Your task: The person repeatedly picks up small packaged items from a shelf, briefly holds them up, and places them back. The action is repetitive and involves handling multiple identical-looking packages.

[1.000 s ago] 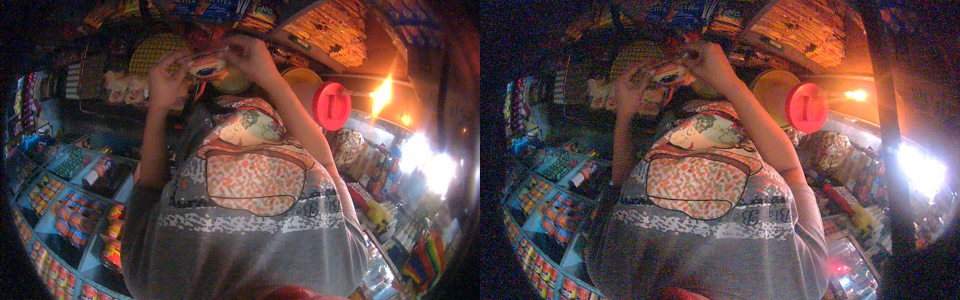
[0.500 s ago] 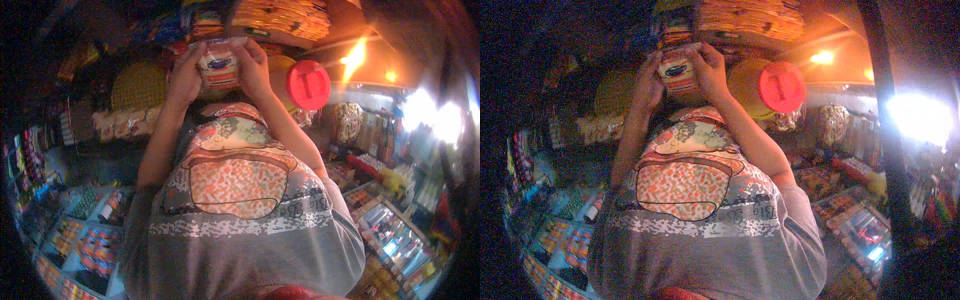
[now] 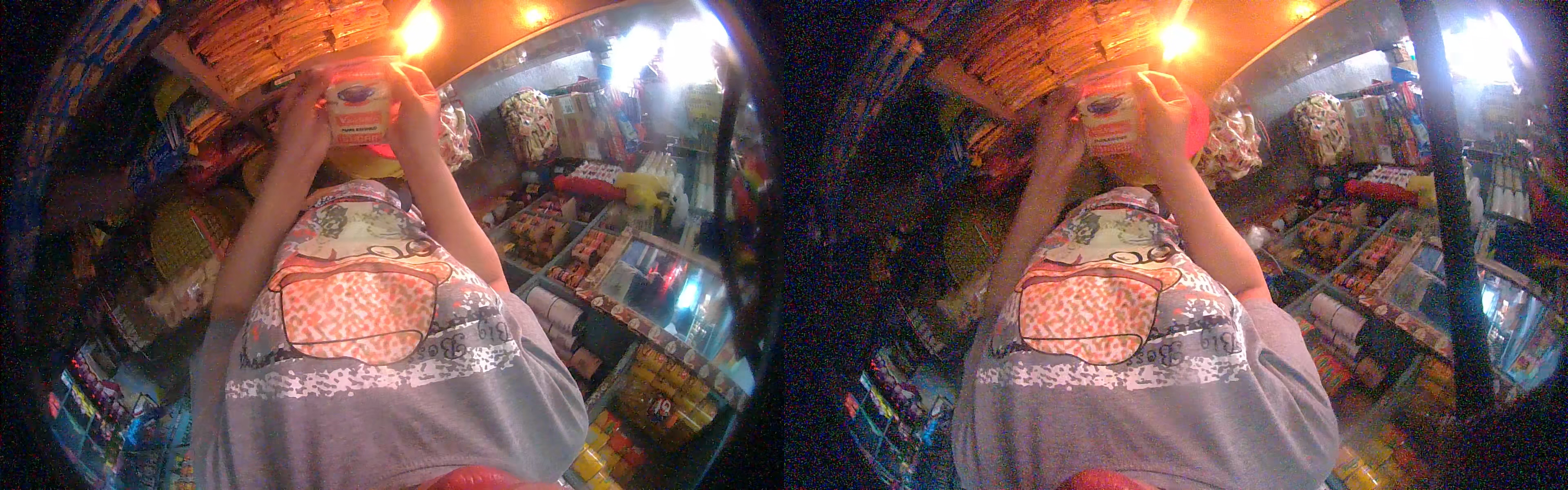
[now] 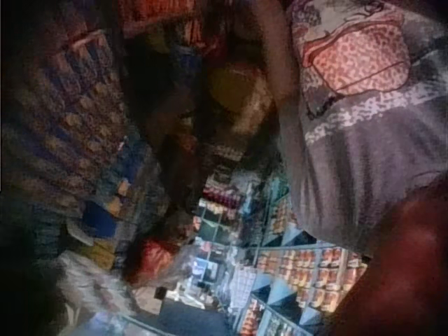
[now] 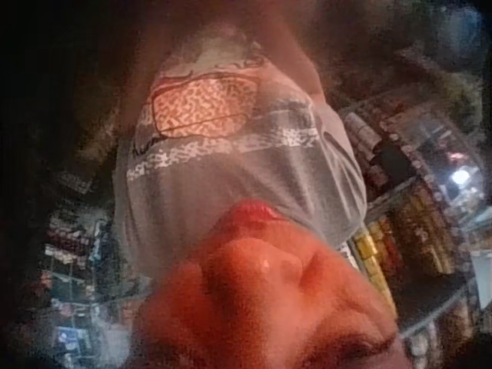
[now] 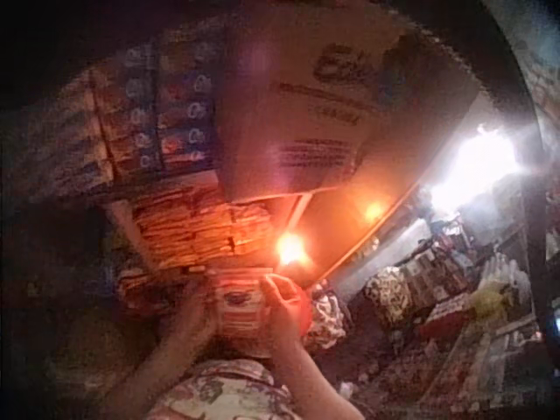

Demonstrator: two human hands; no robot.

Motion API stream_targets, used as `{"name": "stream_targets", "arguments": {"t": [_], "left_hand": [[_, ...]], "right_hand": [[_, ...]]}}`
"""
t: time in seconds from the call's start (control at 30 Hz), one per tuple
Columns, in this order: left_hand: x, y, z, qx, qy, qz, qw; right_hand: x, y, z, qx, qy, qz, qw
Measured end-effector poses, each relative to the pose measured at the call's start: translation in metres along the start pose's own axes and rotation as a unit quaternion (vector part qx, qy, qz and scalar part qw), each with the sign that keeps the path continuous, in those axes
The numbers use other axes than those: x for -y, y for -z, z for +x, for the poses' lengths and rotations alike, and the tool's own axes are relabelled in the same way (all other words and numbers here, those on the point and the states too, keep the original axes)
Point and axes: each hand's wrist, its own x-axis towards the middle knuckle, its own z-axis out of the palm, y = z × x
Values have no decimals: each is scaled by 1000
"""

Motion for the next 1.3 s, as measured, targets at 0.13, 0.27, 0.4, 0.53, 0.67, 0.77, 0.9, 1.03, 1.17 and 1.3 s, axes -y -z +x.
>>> {"name": "stream_targets", "arguments": {"t": [0.13, 0.27, 0.4, 0.53, 0.67, 0.77, 0.9, 1.03, 1.17, 1.3], "left_hand": [[14, 3, 17, 34, -31, 52, 998], [19, -1, 25, 42, -42, 26, 998], [20, 1, 33, -36, -17, 53, 998], [17, -8, 39, -4, 72, -77, 994], [15, -21, 34, -12, 98, -129, 987], [27, 1, 52, 5, 39, -35, 999], [6, -45, 11, 74, -212, 493, 840], [34, -24, 51, 48, -20, 78, 996], [39, -42, 45, -23, 79, -86, 993], [47, -24, 65, 38, 70, -59, 995]], "right_hand": [[14, -1, 4, -36, -40, 52, 997], [12, 10, 21, -28, -60, 57, 996], [4, 23, 34, 46, -33, 103, 993], [4, 20, 44, -34, -45, 59, 997], [17, 15, 48, -61, -76, 64, 993], [21, 14, 51, -48, -103, 75, 991], [19, 32, 57, -59, -94, 99, 989], [32, 31, 51, -72, -110, 54, 990], [35, 42, 52, -65, -102, 95, 988], [35, 47, 54, -43, -107, 99, 988]]}}
